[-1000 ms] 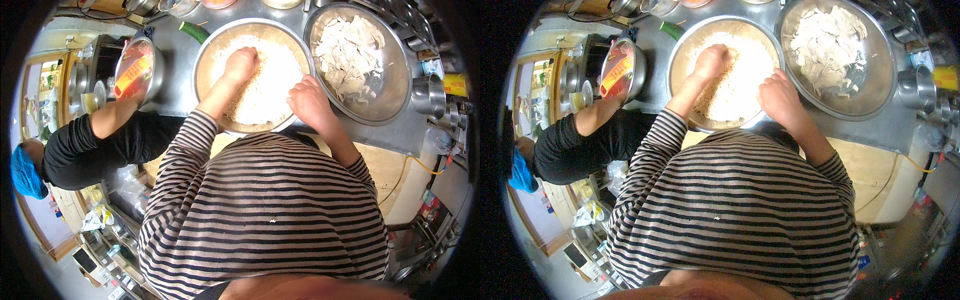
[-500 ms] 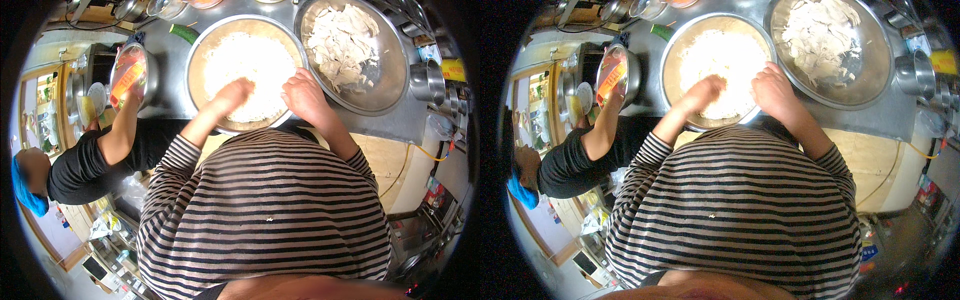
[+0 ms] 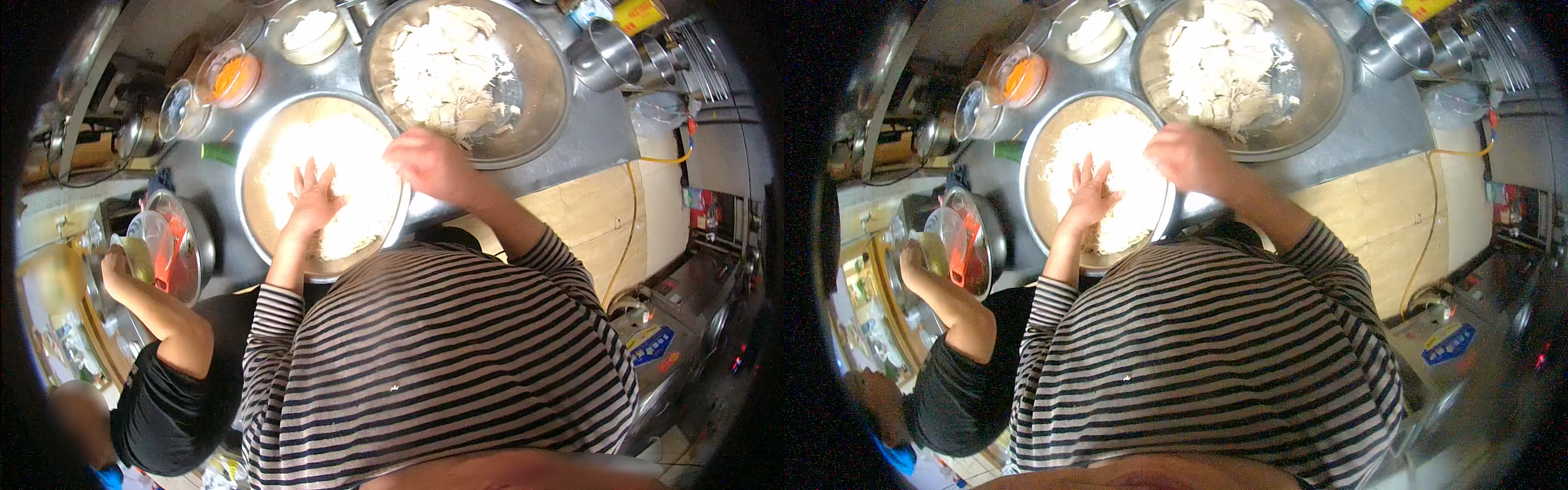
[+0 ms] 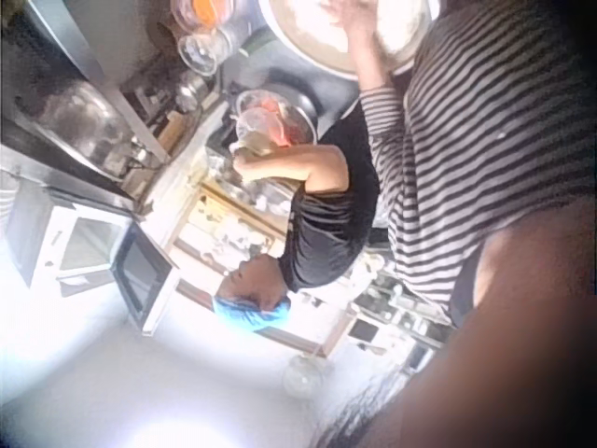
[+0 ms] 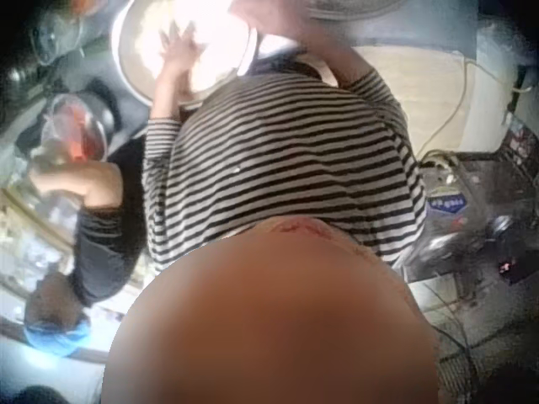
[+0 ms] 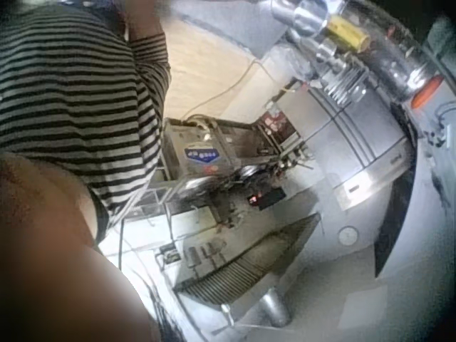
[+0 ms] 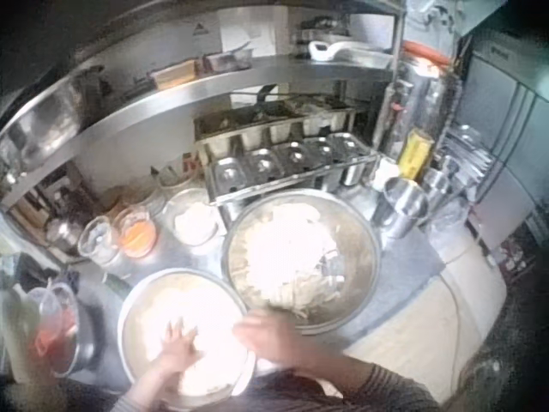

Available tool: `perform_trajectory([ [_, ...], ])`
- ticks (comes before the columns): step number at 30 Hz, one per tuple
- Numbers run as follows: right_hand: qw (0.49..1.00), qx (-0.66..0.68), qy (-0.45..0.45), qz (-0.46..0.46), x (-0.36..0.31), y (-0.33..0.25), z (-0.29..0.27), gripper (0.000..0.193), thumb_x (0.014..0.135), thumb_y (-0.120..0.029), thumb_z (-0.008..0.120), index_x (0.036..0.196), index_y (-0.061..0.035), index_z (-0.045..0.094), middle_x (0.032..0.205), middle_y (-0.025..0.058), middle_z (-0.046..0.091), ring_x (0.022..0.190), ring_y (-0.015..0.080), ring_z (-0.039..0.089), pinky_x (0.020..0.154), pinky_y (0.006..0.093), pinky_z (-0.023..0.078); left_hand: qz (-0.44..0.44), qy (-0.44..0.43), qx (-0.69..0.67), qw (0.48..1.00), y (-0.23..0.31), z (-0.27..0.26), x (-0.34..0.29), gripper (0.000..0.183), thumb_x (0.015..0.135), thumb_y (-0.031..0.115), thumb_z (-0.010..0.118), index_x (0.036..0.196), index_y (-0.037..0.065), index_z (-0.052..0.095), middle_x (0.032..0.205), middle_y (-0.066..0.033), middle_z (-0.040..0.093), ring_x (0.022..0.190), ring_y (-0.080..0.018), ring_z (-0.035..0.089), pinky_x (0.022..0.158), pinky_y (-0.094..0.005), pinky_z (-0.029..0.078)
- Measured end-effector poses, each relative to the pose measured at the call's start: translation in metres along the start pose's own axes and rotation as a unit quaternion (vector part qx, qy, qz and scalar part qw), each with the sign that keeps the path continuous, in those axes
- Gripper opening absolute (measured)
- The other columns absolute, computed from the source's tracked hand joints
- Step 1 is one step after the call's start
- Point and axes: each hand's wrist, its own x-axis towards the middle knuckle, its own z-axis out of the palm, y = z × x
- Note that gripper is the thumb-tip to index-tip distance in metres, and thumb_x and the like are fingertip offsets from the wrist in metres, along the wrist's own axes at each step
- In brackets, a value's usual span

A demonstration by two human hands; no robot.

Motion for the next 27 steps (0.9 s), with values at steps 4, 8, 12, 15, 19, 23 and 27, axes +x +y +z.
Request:
perform_trajectory([
  [4, 0.963, -0.186, -0.017, 0.195, -0.006, 0.056, -0.064, 0.022, 0.073, -0.007, 0.060, 0.095, -0.0065, 0.066, 0.094, 0.0103, 0.063, 0.091, 0.0288, 0.059, 0.079, 0.0385, 0.048, 0.098, 0.006, -0.012, 0.995, 0.006, -0.018, -0.006, 0.055, 0.075, 0.027, 0.072, 0.126, 0.013, 0.054, 0.148, -0.0232, 0.014, 0.136, -0.0434, 0.014, 0.109, -0.0445, 0.022],
  [8, 0.858, -0.341, -0.263, 0.282, -0.015, 0.109, -0.084, 0.032, 0.069, -0.014, 0.066, 0.101, -0.0091, 0.064, 0.104, 0.0098, 0.061, 0.096, 0.0287, 0.059, 0.082, 0.0390, 0.049, 0.089, 0.125, -0.049, 0.987, 0.030, -0.020, -0.008, 0.045, 0.076, 0.027, 0.072, 0.116, 0.009, 0.061, 0.142, -0.0234, 0.028, 0.132, -0.0401, 0.024, 0.108, -0.0447, 0.025],
  [12, 0.836, -0.371, -0.312, 0.257, -0.020, 0.126, -0.066, 0.033, 0.066, -0.018, 0.069, 0.097, -0.0083, 0.063, 0.102, 0.0122, 0.061, 0.097, 0.0297, 0.059, 0.080, 0.0407, 0.050, 0.101, 0.119, -0.133, 0.979, 0.044, -0.018, 0.000, 0.039, 0.075, 0.026, 0.073, 0.107, 0.004, 0.065, 0.136, -0.0231, 0.037, 0.126, -0.0377, 0.035, 0.104, -0.0431, 0.031],
  [15, 0.817, -0.396, -0.322, 0.266, -0.015, 0.126, -0.062, 0.021, 0.071, -0.016, 0.065, 0.090, -0.0071, 0.066, 0.095, 0.0146, 0.065, 0.091, 0.0294, 0.064, 0.075, 0.0401, 0.052, 0.159, 0.148, -0.113, 0.970, 0.050, -0.013, 0.005, 0.036, 0.074, 0.024, 0.074, 0.101, 0.002, 0.066, 0.131, -0.0233, 0.043, 0.120, -0.0380, 0.042, 0.101, -0.0413, 0.036],
  [19, 0.811, -0.344, -0.327, 0.341, -0.018, 0.127, -0.084, 0.018, 0.074, -0.015, 0.061, 0.087, -0.0048, 0.068, 0.089, 0.0152, 0.067, 0.083, 0.0292, 0.066, 0.071, 0.0390, 0.052, 0.175, 0.158, -0.157, 0.959, 0.054, -0.011, 0.009, 0.032, 0.075, 0.022, 0.073, 0.099, 0.002, 0.066, 0.127, -0.0221, 0.048, 0.117, -0.0369, 0.045, 0.098, -0.0410, 0.039],
  [23, 0.856, -0.076, -0.226, 0.459, -0.031, 0.126, -0.108, 0.021, 0.080, -0.013, 0.060, 0.095, -0.0003, 0.065, 0.093, 0.0145, 0.067, 0.078, 0.0254, 0.067, 0.073, 0.0351, 0.053, 0.188, 0.179, -0.196, 0.946, 0.060, -0.014, 0.014, 0.028, 0.075, 0.018, 0.072, 0.098, 0.002, 0.064, 0.122, -0.0207, 0.052, 0.115, -0.0362, 0.047, 0.097, -0.0406, 0.040],
  [27, 0.805, 0.381, 0.024, 0.454, -0.038, 0.110, -0.118, 0.032, 0.091, -0.009, 0.052, 0.120, 0.0038, 0.050, 0.114, 0.0153, 0.060, 0.095, 0.0287, 0.064, 0.084, 0.0326, 0.053, 0.216, 0.206, -0.285, 0.911, 0.076, -0.018, 0.017, 0.028, 0.077, 0.015, 0.071, 0.100, 0.001, 0.063, 0.115, -0.0179, 0.056, 0.105, -0.0317, 0.054, 0.092, -0.0368, 0.043],
])
